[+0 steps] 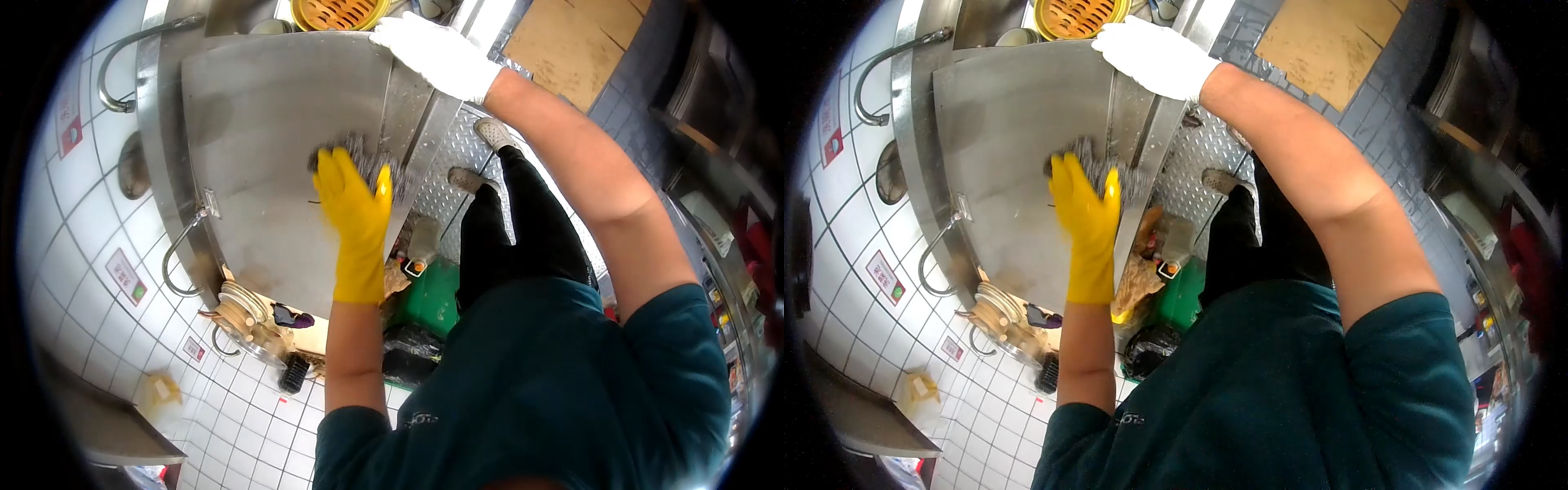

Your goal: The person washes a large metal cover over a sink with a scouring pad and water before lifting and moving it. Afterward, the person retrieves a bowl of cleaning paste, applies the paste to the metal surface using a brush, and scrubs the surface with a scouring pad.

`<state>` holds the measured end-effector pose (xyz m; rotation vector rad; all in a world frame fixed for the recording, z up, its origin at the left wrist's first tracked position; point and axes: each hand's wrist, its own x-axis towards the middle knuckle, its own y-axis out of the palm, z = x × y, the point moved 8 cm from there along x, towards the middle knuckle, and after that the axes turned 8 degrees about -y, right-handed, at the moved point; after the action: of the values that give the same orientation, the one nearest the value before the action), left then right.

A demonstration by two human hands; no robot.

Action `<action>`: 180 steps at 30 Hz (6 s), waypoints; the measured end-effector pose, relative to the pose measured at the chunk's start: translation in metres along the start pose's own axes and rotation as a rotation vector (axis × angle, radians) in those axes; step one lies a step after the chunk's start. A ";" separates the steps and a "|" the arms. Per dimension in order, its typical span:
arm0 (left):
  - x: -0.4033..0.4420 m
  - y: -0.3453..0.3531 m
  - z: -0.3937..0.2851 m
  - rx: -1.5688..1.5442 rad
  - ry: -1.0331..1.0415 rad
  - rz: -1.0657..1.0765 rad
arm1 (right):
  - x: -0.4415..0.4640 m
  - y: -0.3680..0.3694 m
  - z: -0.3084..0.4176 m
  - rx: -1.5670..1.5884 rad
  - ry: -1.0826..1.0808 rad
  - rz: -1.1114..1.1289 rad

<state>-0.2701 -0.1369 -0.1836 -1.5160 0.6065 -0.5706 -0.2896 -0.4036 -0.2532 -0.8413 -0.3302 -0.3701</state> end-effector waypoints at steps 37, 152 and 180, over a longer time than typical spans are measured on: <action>-0.026 -0.023 0.004 -0.091 0.280 0.002 | 0.006 -0.012 0.016 -0.122 -0.003 0.105; -0.178 -0.052 0.168 0.032 -0.466 -0.201 | 0.041 0.110 0.194 -0.351 -0.098 0.530; -0.151 -0.001 0.425 0.071 -1.012 -0.436 | 0.049 0.121 0.191 -0.434 -0.107 0.592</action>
<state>-0.0909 0.2765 -0.1944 -1.6389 -0.5251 -0.0826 -0.2189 -0.1916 -0.1930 -1.3379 -0.0853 0.1672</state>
